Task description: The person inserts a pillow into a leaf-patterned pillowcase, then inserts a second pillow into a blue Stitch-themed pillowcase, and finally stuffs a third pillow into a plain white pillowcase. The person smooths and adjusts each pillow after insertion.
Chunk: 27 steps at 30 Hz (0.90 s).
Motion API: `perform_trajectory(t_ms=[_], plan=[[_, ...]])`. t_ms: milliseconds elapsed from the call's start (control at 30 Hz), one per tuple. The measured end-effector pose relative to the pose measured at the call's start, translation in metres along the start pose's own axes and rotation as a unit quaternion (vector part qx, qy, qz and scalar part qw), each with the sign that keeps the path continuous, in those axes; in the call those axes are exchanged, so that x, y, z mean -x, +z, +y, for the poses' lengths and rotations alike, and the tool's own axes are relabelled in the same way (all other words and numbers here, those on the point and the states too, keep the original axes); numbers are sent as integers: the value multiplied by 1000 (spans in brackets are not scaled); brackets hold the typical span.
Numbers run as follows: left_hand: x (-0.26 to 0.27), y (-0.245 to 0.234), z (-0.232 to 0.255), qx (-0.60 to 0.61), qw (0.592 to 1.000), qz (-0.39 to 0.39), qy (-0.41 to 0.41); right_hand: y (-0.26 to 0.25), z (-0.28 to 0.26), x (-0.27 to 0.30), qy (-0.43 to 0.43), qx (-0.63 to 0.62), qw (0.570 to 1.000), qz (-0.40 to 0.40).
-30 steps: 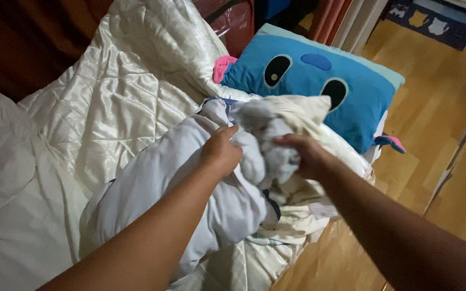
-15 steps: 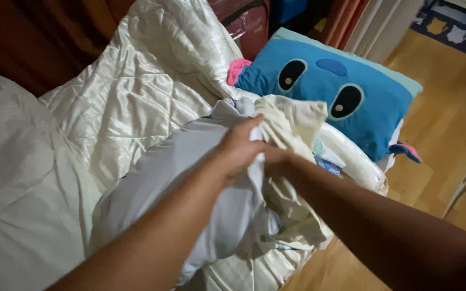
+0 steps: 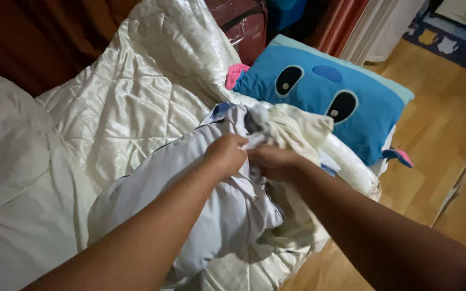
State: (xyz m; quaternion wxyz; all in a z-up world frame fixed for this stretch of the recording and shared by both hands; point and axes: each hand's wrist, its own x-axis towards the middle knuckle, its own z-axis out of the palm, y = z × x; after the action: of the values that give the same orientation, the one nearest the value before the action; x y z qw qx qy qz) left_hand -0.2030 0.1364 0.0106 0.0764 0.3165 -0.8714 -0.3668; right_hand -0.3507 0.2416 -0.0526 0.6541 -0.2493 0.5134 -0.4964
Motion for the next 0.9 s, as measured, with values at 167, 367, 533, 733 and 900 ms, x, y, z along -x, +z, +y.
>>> perform_trajectory(t_ms=[167,367,533,733,900], plan=[[2,15,-10,-118,991,-67,2,-24,-49,76,9,90,988,124],[22,12,-6,-40,997,-63,-37,-68,-39,75,-93,252,885,381],[19,14,5,60,995,-2,-79,-126,0,16,-59,172,889,420],[-12,25,13,66,991,94,62,-154,-5,-14,-17,539,724,430],[-22,27,29,17,994,81,71,-91,-34,36,3,341,898,279]])
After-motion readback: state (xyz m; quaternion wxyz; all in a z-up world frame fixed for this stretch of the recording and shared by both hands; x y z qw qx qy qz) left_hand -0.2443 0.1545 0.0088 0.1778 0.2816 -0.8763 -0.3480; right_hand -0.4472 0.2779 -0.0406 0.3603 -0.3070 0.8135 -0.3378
